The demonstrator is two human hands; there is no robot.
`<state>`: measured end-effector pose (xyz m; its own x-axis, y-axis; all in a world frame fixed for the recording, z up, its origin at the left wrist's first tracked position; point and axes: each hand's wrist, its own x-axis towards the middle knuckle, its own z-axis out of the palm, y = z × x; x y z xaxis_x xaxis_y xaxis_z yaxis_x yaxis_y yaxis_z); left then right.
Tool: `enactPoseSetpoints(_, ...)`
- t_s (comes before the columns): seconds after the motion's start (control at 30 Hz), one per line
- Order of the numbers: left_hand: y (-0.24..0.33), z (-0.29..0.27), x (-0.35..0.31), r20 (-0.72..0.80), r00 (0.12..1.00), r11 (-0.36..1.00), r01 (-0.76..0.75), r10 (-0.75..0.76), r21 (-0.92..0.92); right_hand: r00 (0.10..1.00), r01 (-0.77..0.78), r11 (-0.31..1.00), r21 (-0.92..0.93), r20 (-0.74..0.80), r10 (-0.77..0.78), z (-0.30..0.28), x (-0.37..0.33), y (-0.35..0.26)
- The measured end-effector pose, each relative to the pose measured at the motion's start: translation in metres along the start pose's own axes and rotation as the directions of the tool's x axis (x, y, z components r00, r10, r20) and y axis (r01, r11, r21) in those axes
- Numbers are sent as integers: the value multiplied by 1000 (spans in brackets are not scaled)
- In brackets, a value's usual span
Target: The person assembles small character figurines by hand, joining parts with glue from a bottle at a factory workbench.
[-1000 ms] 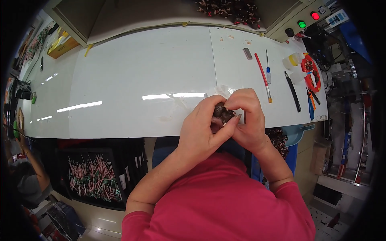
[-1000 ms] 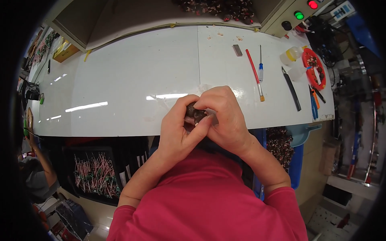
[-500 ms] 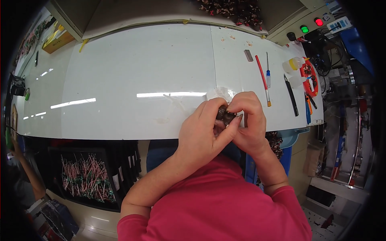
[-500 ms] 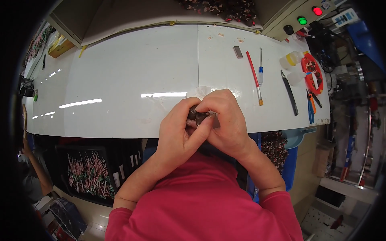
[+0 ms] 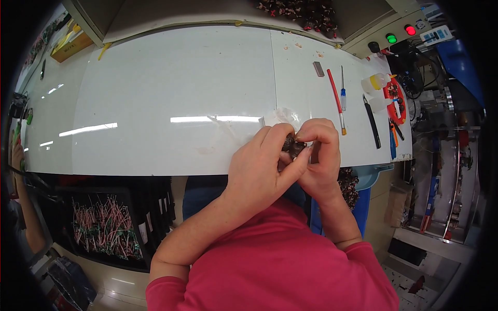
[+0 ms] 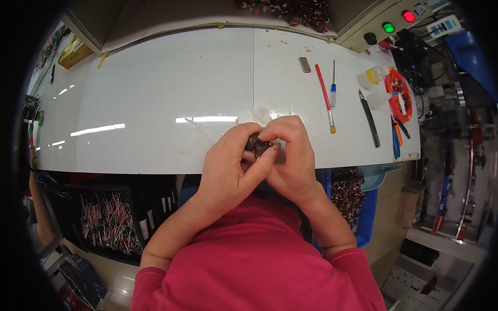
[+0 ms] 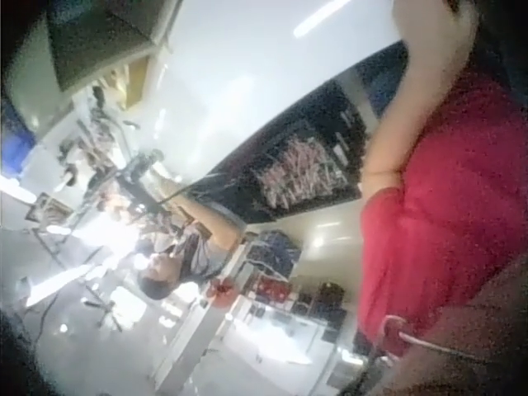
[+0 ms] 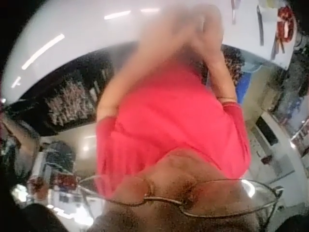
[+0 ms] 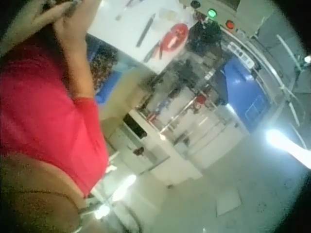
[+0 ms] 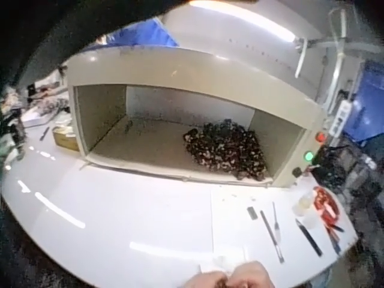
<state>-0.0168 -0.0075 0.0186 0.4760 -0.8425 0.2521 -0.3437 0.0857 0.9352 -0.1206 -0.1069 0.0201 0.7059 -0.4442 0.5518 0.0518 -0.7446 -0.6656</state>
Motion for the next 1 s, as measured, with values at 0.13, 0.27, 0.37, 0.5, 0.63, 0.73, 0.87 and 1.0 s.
enactPoseSetpoints(0.13, 2, -1, 2, 34, 998, 999, 47, -47, 0, 1000, 11, 1000, 6, -29, -10, 2, 0, 2)
enactPoseSetpoints(0.27, 2, 0, 1, 45, 998, 998, 43, -45, 36, 999, 26, 1000, 3, -22, -25, 1, -2, 1)
enactPoseSetpoints(0.37, 1, 0, 0, 39, 999, 999, 15, -17, 52, 1000, 21, 1000, -13, -8, -21, 0, -1, 1)
enactPoseSetpoints(0.5, 1, 1, 0, 48, 999, 997, 20, -24, 72, 999, 35, 999, -9, 7, -35, -1, -1, 2)
enactPoseSetpoints(0.63, 1, 0, 1, 67, 997, 996, 33, -38, 81, 1000, 4, 1000, -16, 1, -4, 0, -3, 2)
enactPoseSetpoints(0.73, -1, 2, -1, 30, 999, 995, -23, 20, 100, 1000, 14, 1000, -7, -1, -14, 0, -5, -1)
enactPoseSetpoints(0.87, 2, 1, -2, 58, 998, 994, 24, -30, 106, 1000, 5, 1000, -1, -29, -5, 1, -7, 3)
enactPoseSetpoints(1.0, 4, -1, -3, 80, 994, 994, 64, -71, 87, 999, 5, 1000, -27, -37, -6, 3, -6, 1)
